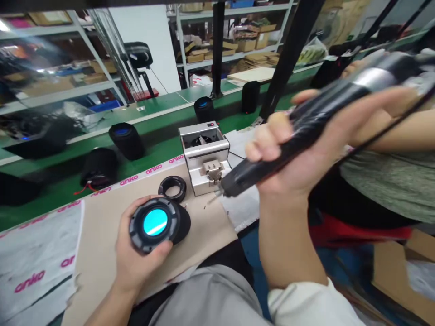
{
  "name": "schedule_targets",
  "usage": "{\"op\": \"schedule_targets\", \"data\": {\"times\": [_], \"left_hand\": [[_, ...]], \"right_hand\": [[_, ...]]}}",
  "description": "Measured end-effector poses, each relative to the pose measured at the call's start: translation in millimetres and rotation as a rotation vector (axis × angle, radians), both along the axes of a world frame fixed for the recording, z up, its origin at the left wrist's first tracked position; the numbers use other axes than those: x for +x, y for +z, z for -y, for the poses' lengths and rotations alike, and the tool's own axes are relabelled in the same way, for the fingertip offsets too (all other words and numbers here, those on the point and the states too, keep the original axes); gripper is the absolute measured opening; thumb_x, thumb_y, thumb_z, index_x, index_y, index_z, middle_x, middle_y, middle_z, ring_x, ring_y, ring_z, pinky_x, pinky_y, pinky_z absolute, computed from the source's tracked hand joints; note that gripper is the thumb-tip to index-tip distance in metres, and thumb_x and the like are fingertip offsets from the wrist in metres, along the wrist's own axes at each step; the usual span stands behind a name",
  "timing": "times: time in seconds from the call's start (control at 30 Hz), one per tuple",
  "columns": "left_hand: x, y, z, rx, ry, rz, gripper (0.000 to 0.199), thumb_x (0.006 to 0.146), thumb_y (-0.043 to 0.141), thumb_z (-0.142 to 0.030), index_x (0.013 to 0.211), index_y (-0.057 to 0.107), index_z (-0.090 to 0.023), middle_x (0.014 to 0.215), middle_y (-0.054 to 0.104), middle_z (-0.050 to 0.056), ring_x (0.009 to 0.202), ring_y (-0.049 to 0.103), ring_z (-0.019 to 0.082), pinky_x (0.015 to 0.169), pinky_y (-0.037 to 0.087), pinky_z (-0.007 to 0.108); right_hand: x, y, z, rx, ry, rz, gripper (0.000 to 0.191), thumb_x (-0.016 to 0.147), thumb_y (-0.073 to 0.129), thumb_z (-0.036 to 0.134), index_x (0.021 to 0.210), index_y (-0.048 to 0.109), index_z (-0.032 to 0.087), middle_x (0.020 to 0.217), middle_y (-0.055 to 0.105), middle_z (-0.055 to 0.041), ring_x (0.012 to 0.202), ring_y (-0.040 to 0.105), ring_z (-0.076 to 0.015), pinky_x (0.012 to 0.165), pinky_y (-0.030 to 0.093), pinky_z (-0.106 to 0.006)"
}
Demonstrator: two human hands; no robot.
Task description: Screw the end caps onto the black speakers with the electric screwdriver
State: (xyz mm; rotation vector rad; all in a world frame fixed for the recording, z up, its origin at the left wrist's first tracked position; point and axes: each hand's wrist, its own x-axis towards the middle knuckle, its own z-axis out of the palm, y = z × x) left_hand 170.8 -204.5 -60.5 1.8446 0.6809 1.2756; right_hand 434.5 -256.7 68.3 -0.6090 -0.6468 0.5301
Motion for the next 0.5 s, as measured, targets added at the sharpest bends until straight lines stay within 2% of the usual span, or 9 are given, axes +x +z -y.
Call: {"op": "schedule_targets", "data": {"times": [0.03, 0.07, 0.17, 0.23, 0.3, 0.37, 0.5], "left_hand": [[9, 0.7, -2, 0.0, -0.03, -0.003, 0.08, 0.077, 0.096, -0.042, 0.146, 0.06, -0.025, 0.139, 0.075, 0.01, 0.123, 0.078, 0.03, 0.104, 0.064, 0.037], [16, 1.5, -5, 0.0, -0.056, -0.007, 0.079, 0.078, 0.096, -0.043, 0.146, 0.059, -0.025, 0.139, 0.075, 0.01, 0.123, 0.078, 0.029, 0.104, 0.064, 0.036], [32, 5.0, -11, 0.008, -0.114, -0.022, 0.075, 0.08, 0.094, -0.045, 0.144, 0.06, -0.026, 0.134, 0.077, 0.008, 0.117, 0.08, 0.026, 0.099, 0.065, 0.032], [36, 7.3, -14, 0.016, -0.136, -0.03, 0.073, 0.081, 0.093, -0.045, 0.143, 0.06, -0.026, 0.131, 0.078, 0.006, 0.114, 0.081, 0.024, 0.098, 0.065, 0.031], [36, 8.3, -15, 0.016, -0.144, -0.03, 0.074, 0.08, 0.094, -0.045, 0.144, 0.06, -0.026, 0.132, 0.078, 0.006, 0.115, 0.081, 0.023, 0.099, 0.064, 0.03], [35, 7.7, -14, 0.003, -0.152, -0.023, 0.077, 0.079, 0.096, -0.045, 0.145, 0.06, -0.027, 0.133, 0.077, 0.006, 0.117, 0.08, 0.023, 0.1, 0.064, 0.029], [34, 4.8, -13, -0.022, -0.157, -0.001, 0.082, 0.075, 0.099, -0.043, 0.145, 0.06, -0.027, 0.135, 0.076, 0.005, 0.119, 0.08, 0.023, 0.103, 0.062, 0.028]], "right_hand": [[-2, -3.6, -5, -0.066, 0.011, 0.07, 0.051, 0.077, 0.092, 0.069, 0.086, 0.066, 0.026, 0.054, 0.048, 0.0078, 0.041, 0.045, -0.0095, 0.04, 0.039, -0.024], [-5, -7.1, -10, -0.087, -0.012, 0.124, 0.056, 0.073, 0.094, 0.071, 0.087, 0.065, 0.026, 0.053, 0.047, 0.0072, 0.041, 0.045, -0.0121, 0.037, 0.036, -0.027], [-12, -14.7, -30, 0.037, -0.104, 0.241, 0.055, 0.076, 0.091, 0.072, 0.094, 0.063, 0.028, 0.058, 0.054, 0.0045, 0.046, 0.049, -0.0164, 0.042, 0.04, -0.032], [-12, -17.7, -42, 0.076, -0.068, 0.3, 0.055, 0.077, 0.093, 0.067, 0.101, 0.062, 0.029, 0.062, 0.057, 0.0048, 0.049, 0.049, -0.0163, 0.047, 0.042, -0.033], [-8, -20.7, -50, 0.026, 0.027, 0.332, 0.055, 0.079, 0.09, 0.069, 0.1, 0.059, 0.028, 0.062, 0.057, 0.005, 0.048, 0.05, -0.0162, 0.046, 0.041, -0.032], [-3, -24.9, -55, 0.003, 0.064, 0.341, 0.054, 0.085, 0.081, 0.074, 0.093, 0.056, 0.027, 0.06, 0.055, 0.0044, 0.044, 0.05, -0.0157, 0.042, 0.037, -0.032], [-1, -35.3, -61, -0.024, 0.02, 0.331, 0.057, 0.091, 0.07, 0.08, 0.086, 0.053, 0.026, 0.057, 0.054, 0.0031, 0.043, 0.051, -0.0156, 0.038, 0.032, -0.032]]}}
